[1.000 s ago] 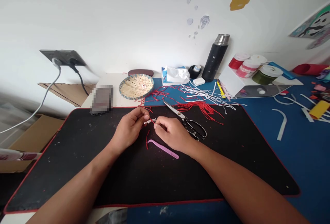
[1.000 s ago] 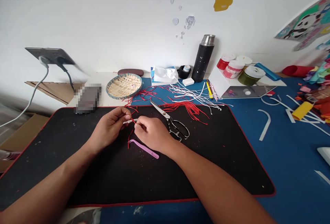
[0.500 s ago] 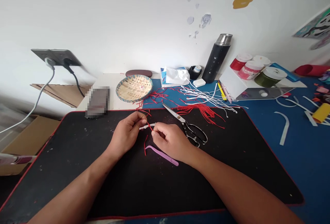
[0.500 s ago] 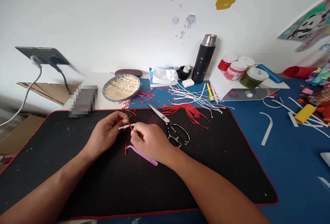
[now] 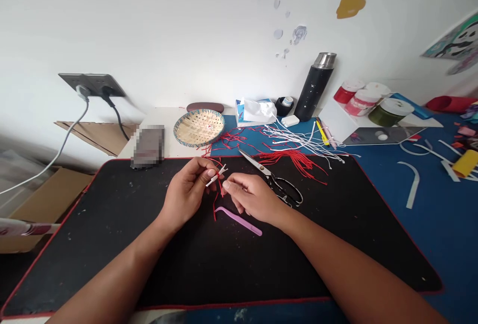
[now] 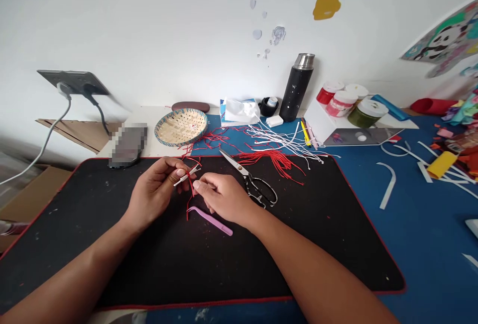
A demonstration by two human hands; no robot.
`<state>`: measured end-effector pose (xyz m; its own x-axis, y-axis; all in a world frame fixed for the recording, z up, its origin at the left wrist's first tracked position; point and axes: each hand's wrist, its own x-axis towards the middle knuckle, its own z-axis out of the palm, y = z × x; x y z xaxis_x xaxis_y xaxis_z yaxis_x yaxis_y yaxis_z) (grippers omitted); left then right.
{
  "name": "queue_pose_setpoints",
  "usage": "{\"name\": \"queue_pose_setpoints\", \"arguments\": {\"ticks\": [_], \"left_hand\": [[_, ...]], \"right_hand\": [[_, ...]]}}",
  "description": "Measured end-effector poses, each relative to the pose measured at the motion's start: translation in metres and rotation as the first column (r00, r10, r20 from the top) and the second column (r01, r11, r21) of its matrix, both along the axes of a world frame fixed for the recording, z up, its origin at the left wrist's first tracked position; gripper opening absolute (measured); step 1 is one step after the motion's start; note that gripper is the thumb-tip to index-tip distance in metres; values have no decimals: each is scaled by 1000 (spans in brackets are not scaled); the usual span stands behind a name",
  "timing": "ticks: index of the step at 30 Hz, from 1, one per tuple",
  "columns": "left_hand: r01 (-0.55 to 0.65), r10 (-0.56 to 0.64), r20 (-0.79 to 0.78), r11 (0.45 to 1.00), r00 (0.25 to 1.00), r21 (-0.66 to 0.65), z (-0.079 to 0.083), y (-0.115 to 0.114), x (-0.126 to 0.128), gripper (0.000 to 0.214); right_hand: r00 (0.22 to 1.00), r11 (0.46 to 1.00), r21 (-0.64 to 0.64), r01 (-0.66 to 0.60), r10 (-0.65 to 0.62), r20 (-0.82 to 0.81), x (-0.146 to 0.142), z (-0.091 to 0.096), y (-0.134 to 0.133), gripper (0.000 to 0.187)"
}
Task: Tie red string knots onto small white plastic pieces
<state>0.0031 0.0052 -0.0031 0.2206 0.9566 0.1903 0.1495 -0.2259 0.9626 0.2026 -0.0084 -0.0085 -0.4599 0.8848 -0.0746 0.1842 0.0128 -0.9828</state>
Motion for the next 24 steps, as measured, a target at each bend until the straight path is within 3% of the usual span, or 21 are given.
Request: {"name": "queue_pose_setpoints", "arguments": {"ticks": [4, 9, 24], "left_hand": [[31, -31, 30, 1000, 999, 1, 5, -3, 2, 18], [65, -65, -4, 996, 998, -66, 4, -3, 5, 25], [143, -135, 47, 945, 990, -295, 7, 12, -3, 41]], "right_hand": [[988, 990, -132, 55, -73, -136, 0, -4, 5, 36], [958, 978, -184, 98, -143, -247, 1, -4, 10, 38], [973, 982, -155, 112, -140, -186, 2, -4, 9, 26]]}}
